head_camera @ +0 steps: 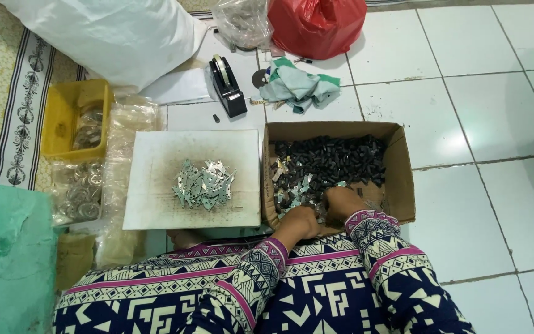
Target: Organizing and sorting small metal components from a cardboard box onto a flat surface.
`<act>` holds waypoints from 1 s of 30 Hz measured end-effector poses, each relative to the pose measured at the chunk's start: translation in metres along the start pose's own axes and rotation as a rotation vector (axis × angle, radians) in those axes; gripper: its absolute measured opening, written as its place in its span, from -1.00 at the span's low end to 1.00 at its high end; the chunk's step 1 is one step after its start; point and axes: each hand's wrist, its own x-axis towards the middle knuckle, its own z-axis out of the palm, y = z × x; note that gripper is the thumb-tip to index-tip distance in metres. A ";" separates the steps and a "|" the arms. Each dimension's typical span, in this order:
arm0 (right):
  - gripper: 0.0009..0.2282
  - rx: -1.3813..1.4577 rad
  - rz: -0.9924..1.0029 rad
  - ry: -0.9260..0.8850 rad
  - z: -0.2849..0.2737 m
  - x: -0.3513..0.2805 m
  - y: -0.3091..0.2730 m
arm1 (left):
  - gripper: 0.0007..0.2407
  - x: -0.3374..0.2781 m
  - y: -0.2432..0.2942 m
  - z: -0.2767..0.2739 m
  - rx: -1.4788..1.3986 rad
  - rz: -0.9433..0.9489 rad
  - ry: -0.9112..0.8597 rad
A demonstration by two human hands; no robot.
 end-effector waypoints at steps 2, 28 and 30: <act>-0.65 0.023 0.025 -0.020 0.002 0.006 0.005 | -0.63 -0.003 0.000 -0.003 -0.016 -0.002 0.011; -0.83 0.001 0.029 0.216 0.029 0.019 0.006 | -0.47 -0.032 -0.001 -0.015 -0.214 0.049 0.144; -0.81 0.127 0.017 0.153 0.022 0.011 0.003 | -0.50 -0.030 -0.006 -0.009 -0.236 0.086 0.229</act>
